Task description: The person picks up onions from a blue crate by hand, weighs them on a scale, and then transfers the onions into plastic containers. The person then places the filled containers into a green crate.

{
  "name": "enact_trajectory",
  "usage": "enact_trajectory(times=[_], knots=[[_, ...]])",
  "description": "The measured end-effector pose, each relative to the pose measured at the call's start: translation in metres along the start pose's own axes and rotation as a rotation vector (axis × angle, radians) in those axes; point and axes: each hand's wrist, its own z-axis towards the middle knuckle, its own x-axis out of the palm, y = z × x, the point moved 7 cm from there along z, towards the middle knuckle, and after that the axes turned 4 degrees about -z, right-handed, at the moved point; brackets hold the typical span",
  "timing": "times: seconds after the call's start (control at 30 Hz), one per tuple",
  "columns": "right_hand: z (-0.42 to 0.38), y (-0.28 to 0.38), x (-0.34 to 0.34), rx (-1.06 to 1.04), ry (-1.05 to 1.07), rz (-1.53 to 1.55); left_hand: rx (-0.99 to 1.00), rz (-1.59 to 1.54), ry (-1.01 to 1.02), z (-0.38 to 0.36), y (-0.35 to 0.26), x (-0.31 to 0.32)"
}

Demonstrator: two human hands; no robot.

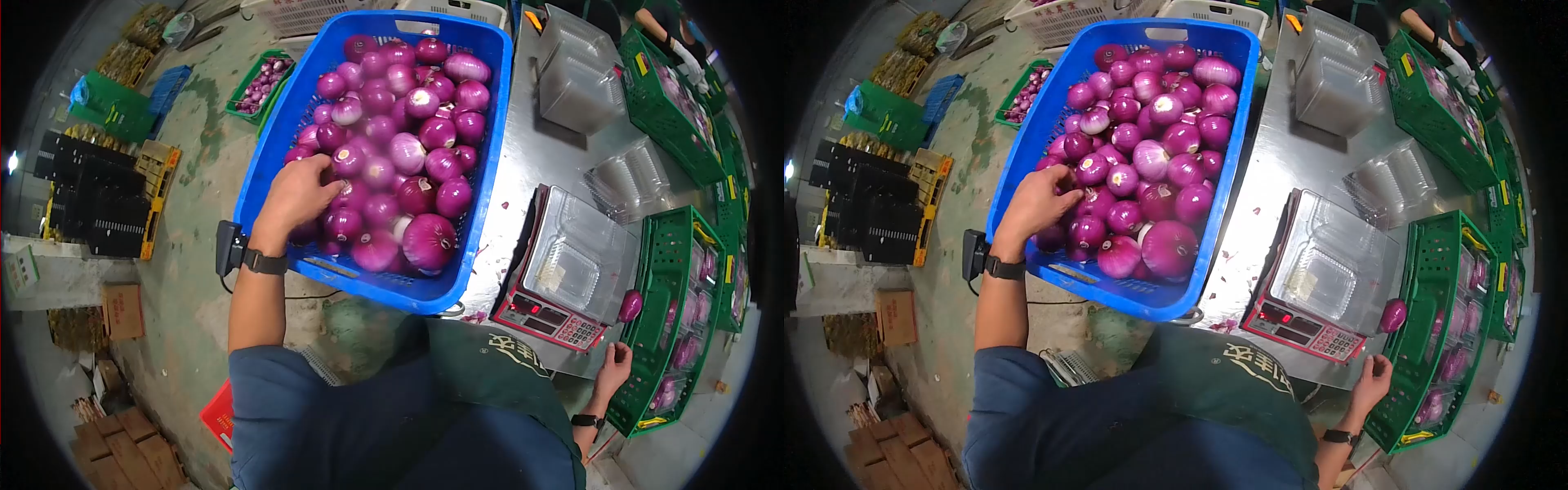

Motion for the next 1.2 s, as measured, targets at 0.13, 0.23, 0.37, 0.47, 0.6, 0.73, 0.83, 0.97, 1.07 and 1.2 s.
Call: enact_trajectory(times=[0.13, 0.23, 0.37, 0.47, 0.6, 0.73, 0.83, 0.97, 1.07, 1.2], knots=[[0.013, -0.019, 0.001, 0.007, -0.051, -0.191, -0.088, 0.042, 0.176, -0.023, 0.013, 0.015], [0.026, -0.006, 0.001, -0.026, -0.053, -0.370, -0.101, 0.115, 0.210, -0.037, 0.011, 0.028], [0.039, -0.006, 0.003, -0.022, -0.038, -0.422, -0.201, -0.036, 0.086, -0.047, 0.022, 0.015], [0.053, -0.019, 0.012, -0.259, -0.035, -0.608, -0.207, -0.123, 0.017, -0.049, 0.017, -0.001], [0.062, -0.005, 0.025, -0.162, 0.042, -0.629, -0.137, -0.210, -0.062, -0.034, 0.009, -0.026], [0.073, 0.003, 0.033, -0.112, 0.068, -0.662, -0.078, -0.242, -0.155, -0.013, -0.011, -0.066], [0.080, 0.019, 0.036, -0.017, 0.070, -0.715, -0.123, -0.280, -0.219, 0.011, -0.003, -0.084], [0.097, 0.025, 0.040, -0.055, 0.023, -0.832, -0.172, -0.224, -0.303, 0.048, 0.027, -0.091], [0.117, 0.019, 0.049, -0.157, 0.042, -0.904, -0.148, -0.143, -0.345, 0.077, 0.047, -0.084], [0.140, 0.008, 0.048, -0.169, 0.066, -0.867, -0.213, -0.198, -0.312, 0.094, 0.071, -0.080]])
